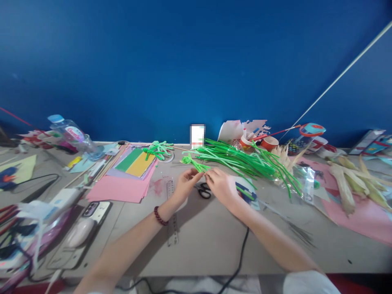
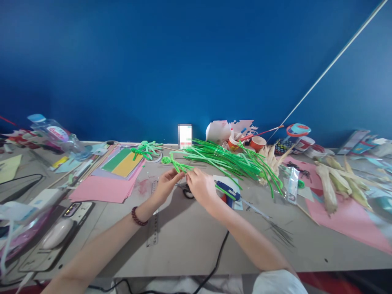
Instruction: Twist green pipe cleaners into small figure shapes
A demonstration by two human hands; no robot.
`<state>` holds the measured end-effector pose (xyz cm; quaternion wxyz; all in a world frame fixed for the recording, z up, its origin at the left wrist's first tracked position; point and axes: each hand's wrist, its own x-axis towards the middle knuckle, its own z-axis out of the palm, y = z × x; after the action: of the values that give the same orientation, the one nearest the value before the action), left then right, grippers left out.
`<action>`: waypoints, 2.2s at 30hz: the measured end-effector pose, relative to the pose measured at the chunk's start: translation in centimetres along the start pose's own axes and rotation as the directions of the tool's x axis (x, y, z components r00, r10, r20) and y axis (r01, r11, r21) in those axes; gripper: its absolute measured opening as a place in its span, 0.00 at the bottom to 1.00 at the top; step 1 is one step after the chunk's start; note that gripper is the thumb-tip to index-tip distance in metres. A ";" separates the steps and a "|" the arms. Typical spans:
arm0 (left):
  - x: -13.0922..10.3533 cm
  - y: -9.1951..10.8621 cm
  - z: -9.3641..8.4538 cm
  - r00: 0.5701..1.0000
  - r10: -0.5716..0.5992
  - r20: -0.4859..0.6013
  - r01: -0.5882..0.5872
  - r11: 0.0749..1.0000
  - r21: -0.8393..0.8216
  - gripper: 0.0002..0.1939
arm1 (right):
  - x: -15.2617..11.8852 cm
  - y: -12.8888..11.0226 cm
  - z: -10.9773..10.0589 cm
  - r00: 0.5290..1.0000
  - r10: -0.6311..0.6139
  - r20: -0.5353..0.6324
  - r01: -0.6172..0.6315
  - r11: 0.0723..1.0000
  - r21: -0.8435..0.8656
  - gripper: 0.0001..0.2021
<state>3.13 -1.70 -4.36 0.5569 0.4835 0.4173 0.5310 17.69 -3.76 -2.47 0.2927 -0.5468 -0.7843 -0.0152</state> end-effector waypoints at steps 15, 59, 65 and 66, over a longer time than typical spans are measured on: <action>0.4 -0.2 -0.5 0.974 -0.141 0.180 0.208 0.870 -0.446 0.11 | 1.4 0.4 -0.1 0.889 0.127 0.440 -0.446 0.461 0.767 0.16; -0.5 1.1 -0.6 0.901 -0.126 0.415 0.315 0.847 -0.428 0.13 | 1.1 0.7 -1.0 0.691 -0.132 0.711 -0.707 0.085 0.702 0.19; 0.6 -0.3 -1.1 0.949 -0.212 0.231 0.282 0.901 -0.330 0.11 | 1.6 1.0 -0.9 0.931 0.108 0.348 -0.336 0.623 0.707 0.15; 0.7 -0.6 -1.2 0.947 -0.236 0.219 0.292 0.917 -0.273 0.12 | 1.6 1.0 -0.9 0.962 0.111 0.251 -0.250 0.729 0.637 0.14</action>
<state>2.09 -0.85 -5.11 0.7265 0.3781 0.3404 0.4619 18.64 -2.31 -1.24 0.3892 -0.4798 -0.7059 0.3465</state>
